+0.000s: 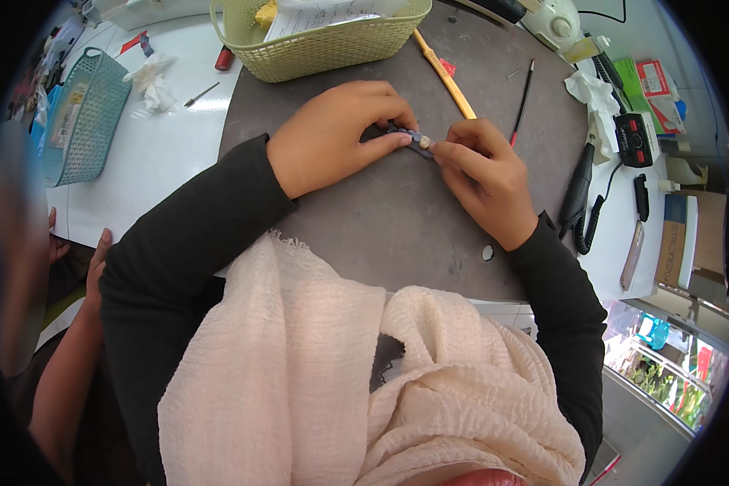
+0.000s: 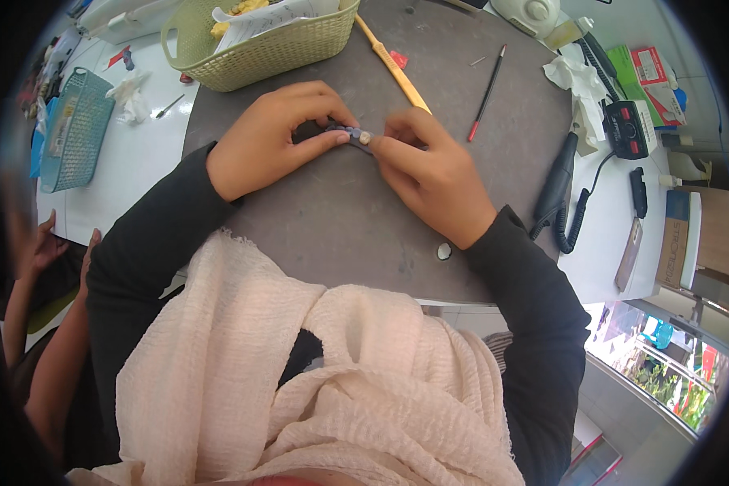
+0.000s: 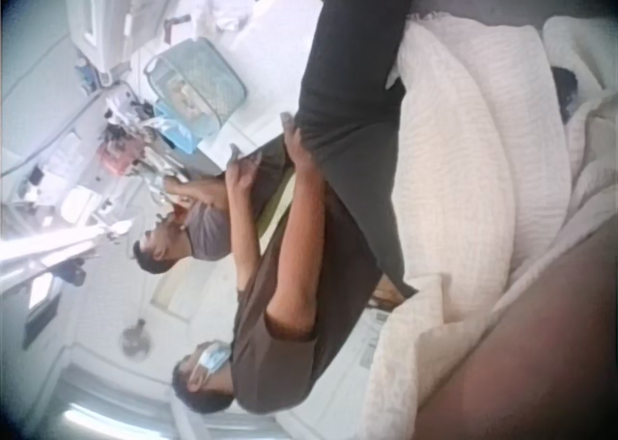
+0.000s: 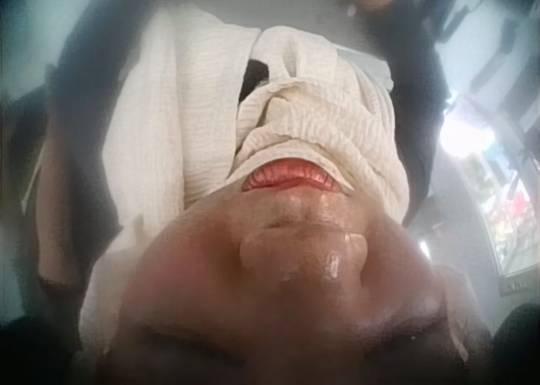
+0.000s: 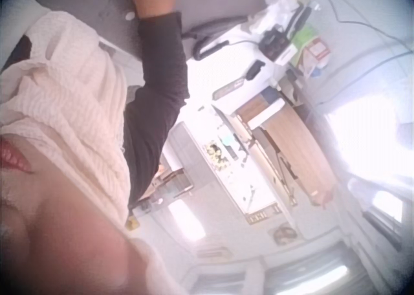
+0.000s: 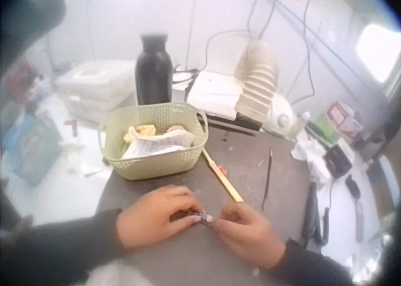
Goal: The person assembles a dental prosthetic by placing small tooth-like components into a mold. They handle a yellow mold and a blue prosthetic base, then use a rotary tool to grind and shape a small white component. The person also handles a document and a tissue during the process.
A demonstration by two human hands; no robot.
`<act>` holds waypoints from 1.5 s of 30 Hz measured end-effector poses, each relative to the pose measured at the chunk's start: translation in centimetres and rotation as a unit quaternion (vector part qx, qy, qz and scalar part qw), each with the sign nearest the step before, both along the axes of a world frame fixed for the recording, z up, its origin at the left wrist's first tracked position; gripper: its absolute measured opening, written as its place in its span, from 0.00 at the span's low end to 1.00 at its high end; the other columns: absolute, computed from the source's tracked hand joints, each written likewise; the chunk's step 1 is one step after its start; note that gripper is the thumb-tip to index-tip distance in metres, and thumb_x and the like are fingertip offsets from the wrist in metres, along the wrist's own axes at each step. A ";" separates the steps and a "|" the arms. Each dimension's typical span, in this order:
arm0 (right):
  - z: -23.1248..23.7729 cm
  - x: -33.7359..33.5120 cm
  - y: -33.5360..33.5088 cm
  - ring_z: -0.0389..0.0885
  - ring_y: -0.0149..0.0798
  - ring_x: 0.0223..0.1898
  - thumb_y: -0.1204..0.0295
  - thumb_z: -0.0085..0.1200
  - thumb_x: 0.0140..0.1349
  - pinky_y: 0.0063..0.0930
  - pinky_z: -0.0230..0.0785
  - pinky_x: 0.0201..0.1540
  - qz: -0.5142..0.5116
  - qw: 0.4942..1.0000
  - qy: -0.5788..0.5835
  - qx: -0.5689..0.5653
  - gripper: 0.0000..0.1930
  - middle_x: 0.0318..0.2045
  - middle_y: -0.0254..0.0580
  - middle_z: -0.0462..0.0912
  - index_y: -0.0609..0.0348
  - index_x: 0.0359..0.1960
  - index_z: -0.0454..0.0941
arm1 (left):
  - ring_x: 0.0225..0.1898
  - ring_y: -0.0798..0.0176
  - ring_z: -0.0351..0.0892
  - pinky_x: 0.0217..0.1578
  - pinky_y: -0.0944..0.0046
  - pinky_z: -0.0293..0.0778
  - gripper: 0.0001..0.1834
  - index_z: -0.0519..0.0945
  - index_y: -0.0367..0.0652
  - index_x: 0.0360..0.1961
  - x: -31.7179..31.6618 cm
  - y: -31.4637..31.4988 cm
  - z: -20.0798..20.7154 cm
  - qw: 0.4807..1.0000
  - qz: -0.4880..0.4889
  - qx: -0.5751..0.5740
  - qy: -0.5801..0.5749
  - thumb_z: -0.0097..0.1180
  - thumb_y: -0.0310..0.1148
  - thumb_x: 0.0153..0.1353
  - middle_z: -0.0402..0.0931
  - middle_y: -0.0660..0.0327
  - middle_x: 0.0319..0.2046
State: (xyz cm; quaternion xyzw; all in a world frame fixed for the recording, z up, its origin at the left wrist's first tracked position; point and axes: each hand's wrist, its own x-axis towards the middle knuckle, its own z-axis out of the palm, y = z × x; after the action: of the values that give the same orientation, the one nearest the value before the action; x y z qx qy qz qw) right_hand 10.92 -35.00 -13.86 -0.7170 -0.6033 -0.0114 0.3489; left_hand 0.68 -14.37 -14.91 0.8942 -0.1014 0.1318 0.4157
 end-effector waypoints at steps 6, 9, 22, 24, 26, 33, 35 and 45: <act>0.3 0.0 -0.1 0.79 0.36 0.32 0.84 0.59 0.52 0.27 0.73 0.34 -0.008 1.000 0.003 -0.002 0.12 0.35 0.40 0.75 0.59 0.40 0.81 | 0.34 0.64 0.77 0.33 0.67 0.72 0.07 0.80 0.41 0.38 0.0 0.0 -0.1 1.000 0.000 0.001 -0.006 0.59 0.30 0.59 0.77 0.62 0.36; 0.2 0.0 0.0 0.80 0.37 0.32 0.83 0.59 0.52 0.27 0.73 0.34 -0.002 1.000 -0.005 -0.011 0.12 0.35 0.40 0.76 0.59 0.40 0.81 | 0.34 0.64 0.77 0.33 0.67 0.72 0.07 0.80 0.41 0.38 -0.1 0.1 -0.1 1.000 0.001 0.000 -0.009 0.59 0.30 0.59 0.77 0.62 0.36; 0.9 -0.9 -0.1 0.80 0.40 0.36 0.79 0.60 0.54 0.29 0.76 0.38 0.005 0.997 -0.076 -0.034 0.15 0.39 0.42 0.78 0.61 0.45 0.80 | 0.35 0.61 0.78 0.36 0.65 0.74 0.08 0.79 0.39 0.37 -0.1 0.1 -0.2 1.000 -0.001 -0.011 -0.018 0.60 0.29 0.59 0.76 0.59 0.35; 1.0 -1.0 -0.2 0.80 0.40 0.35 0.80 0.60 0.54 0.29 0.76 0.38 0.006 0.998 -0.059 -0.032 0.11 0.39 0.42 0.78 0.63 0.40 0.79 | 0.35 0.61 0.78 0.36 0.65 0.74 0.07 0.80 0.39 0.37 -0.2 0.1 -0.1 1.000 -0.001 -0.009 -0.015 0.60 0.29 0.59 0.76 0.59 0.35; 1.0 -0.8 -0.6 0.80 0.39 0.35 0.81 0.59 0.53 0.29 0.76 0.38 0.011 1.000 -0.011 -0.027 0.07 0.38 0.43 0.78 0.65 0.34 0.76 | 0.35 0.61 0.78 0.36 0.65 0.74 0.07 0.80 0.39 0.38 -0.1 0.1 -0.1 1.000 -0.002 -0.006 -0.011 0.60 0.29 0.59 0.76 0.60 0.35; 0.4 0.5 -0.6 0.79 0.35 0.35 0.84 0.59 0.54 0.23 0.74 0.38 -0.028 0.993 0.116 -0.012 0.07 0.36 0.43 0.77 0.64 0.31 0.72 | 0.35 0.61 0.78 0.36 0.65 0.74 0.07 0.81 0.39 0.37 -0.1 0.1 -0.1 1.000 -0.004 -0.013 -0.013 0.60 0.28 0.58 0.76 0.60 0.35; 0.3 1.0 -0.5 0.79 0.35 0.35 0.83 0.58 0.55 0.22 0.74 0.39 -0.018 0.992 0.126 -0.007 0.07 0.35 0.43 0.76 0.64 0.32 0.73 | 0.35 0.60 0.78 0.35 0.65 0.74 0.07 0.81 0.39 0.37 -0.1 0.2 0.1 1.000 -0.007 -0.016 -0.024 0.61 0.28 0.57 0.77 0.59 0.35; 0.7 0.5 -1.0 0.78 0.34 0.39 0.83 0.57 0.56 0.24 0.74 0.42 -0.032 0.976 0.214 -0.019 0.07 0.40 0.42 0.75 0.64 0.36 0.75 | 0.34 0.62 0.78 0.34 0.68 0.75 0.09 0.83 0.39 0.37 -1.3 2.5 5.8 0.958 0.003 0.002 -0.287 0.63 0.21 0.52 0.77 0.59 0.35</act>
State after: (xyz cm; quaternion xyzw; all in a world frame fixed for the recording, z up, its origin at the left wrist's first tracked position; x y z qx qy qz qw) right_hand 11.44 -35.99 -13.14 -0.7282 -0.4917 0.1429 0.4556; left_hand -0.66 -11.87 -9.13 0.8199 -0.2142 0.3840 0.3666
